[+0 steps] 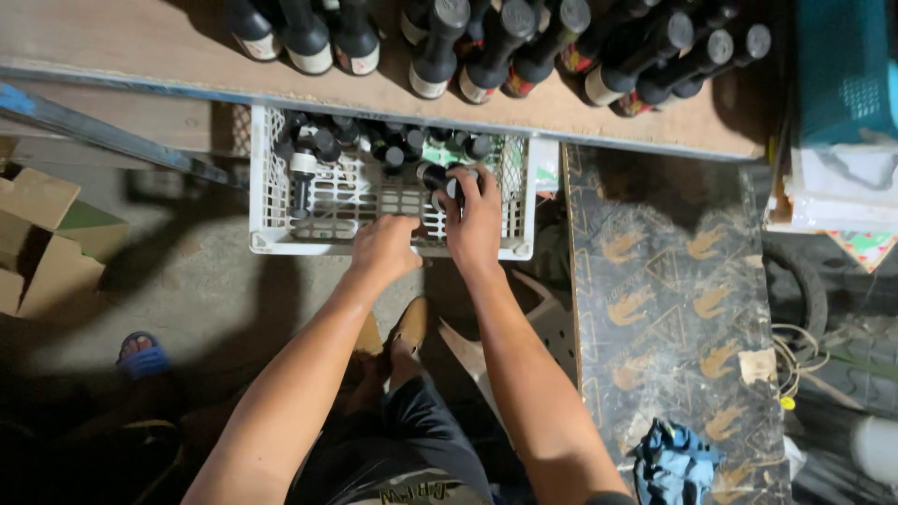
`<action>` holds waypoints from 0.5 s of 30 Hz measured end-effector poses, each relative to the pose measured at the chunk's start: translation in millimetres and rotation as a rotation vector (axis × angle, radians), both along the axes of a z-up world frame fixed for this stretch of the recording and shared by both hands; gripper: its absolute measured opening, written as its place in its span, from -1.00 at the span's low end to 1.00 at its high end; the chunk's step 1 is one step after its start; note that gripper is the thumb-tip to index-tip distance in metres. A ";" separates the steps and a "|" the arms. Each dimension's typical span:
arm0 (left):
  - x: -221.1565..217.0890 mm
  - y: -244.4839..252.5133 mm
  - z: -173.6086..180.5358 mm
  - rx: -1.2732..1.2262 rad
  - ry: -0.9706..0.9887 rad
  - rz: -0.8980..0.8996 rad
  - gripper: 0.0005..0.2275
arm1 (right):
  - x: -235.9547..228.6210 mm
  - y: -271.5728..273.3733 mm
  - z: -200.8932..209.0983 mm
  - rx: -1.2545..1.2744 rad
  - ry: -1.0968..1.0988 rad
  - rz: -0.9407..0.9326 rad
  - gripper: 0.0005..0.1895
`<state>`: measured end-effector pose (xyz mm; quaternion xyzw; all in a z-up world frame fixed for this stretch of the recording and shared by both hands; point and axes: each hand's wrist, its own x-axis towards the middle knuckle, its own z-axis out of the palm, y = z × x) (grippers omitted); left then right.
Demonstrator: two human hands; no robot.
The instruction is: The person takes small black bottles from a white plastic crate and places them onto a shelf above. They repeatedly reach into the crate, pick up bottles, and arrange them in rows on the shelf.
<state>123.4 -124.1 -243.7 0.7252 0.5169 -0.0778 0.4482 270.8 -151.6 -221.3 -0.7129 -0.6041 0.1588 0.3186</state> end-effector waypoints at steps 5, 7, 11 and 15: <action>7.1 1.9 -19.5 0.046 0.014 -0.010 -0.62 | 4.1 -1.2 -8.3 0.020 -0.051 0.023 -0.72; 9.4 0.4 -17.2 0.033 0.006 0.005 -0.60 | 4.6 -4.0 -7.1 0.019 -0.058 0.034 -0.73; 9.9 1.6 -14.4 0.042 -0.046 0.059 -0.47 | 6.0 -7.0 -2.8 0.015 -0.056 0.045 -0.73; 11.2 4.8 22.9 0.097 -0.089 0.199 -0.39 | 6.9 -20.1 20.1 -0.013 -0.051 0.016 -0.69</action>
